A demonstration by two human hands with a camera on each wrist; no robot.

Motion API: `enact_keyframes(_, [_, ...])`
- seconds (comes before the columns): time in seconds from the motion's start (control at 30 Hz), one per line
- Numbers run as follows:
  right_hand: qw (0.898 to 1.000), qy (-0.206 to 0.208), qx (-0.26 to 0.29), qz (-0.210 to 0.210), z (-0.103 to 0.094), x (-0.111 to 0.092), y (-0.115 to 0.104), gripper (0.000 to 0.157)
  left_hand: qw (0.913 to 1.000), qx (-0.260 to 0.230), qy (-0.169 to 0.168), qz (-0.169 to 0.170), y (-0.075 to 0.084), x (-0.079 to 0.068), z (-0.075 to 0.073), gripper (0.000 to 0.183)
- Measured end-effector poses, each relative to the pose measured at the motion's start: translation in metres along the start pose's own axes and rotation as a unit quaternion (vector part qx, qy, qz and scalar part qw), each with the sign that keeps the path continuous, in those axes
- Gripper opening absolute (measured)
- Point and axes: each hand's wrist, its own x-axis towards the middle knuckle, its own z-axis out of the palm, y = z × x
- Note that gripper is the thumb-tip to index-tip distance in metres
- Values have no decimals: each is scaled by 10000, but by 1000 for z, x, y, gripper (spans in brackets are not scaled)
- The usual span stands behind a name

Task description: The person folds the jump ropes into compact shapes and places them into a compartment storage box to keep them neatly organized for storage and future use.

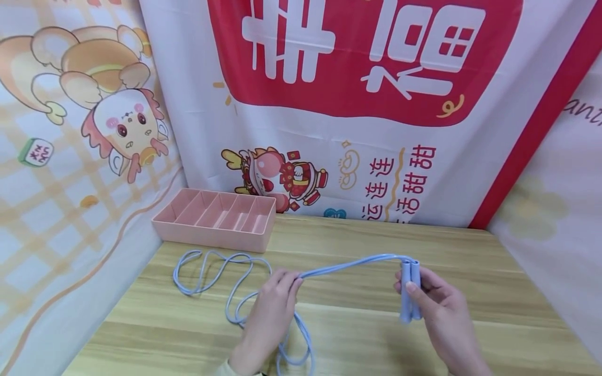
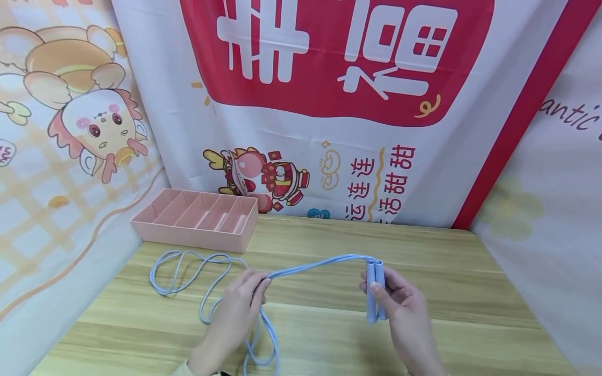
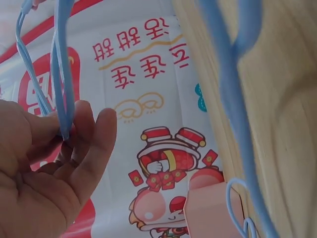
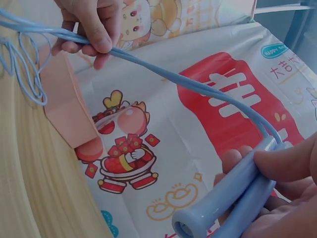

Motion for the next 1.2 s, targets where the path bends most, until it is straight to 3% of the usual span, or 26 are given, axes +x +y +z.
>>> enact_keyframes(0.1, [9993, 60, 346, -129, 0, 1, 2, 41, 9979, -504, -271, -305, 1, 1, 2, 15])
enact_keyframes(0.23, [9987, -4, 493, -128, 5, 0, 6, 37, 9889, -1190, -500, -733, 1, 1, 1, 17])
enact_keyframes(0.37, [9986, -335, 401, 60, 18, -5, 11, 38, 9779, -1629, -407, -1242, 4, -1, -4, 18])
enact_keyframes(0.47, [9968, -667, 328, 298, 29, -8, 12, 43, 9758, -1651, -194, -1423, 12, -3, -5, 19])
enact_keyframes(0.77, [9932, -728, 353, 832, 47, -8, 11, 40, 9855, -1399, 214, -938, 30, -4, 0, 19])
enact_keyframes(1.03, [9911, -1191, 118, 575, 58, -7, 20, 36, 9805, -1626, -203, -1085, 28, 0, 21, 24])
enact_keyframes(1.2, [9874, -1525, -79, 407, 61, -9, 28, 32, 9846, -1251, -455, -1130, 33, -4, 25, 25])
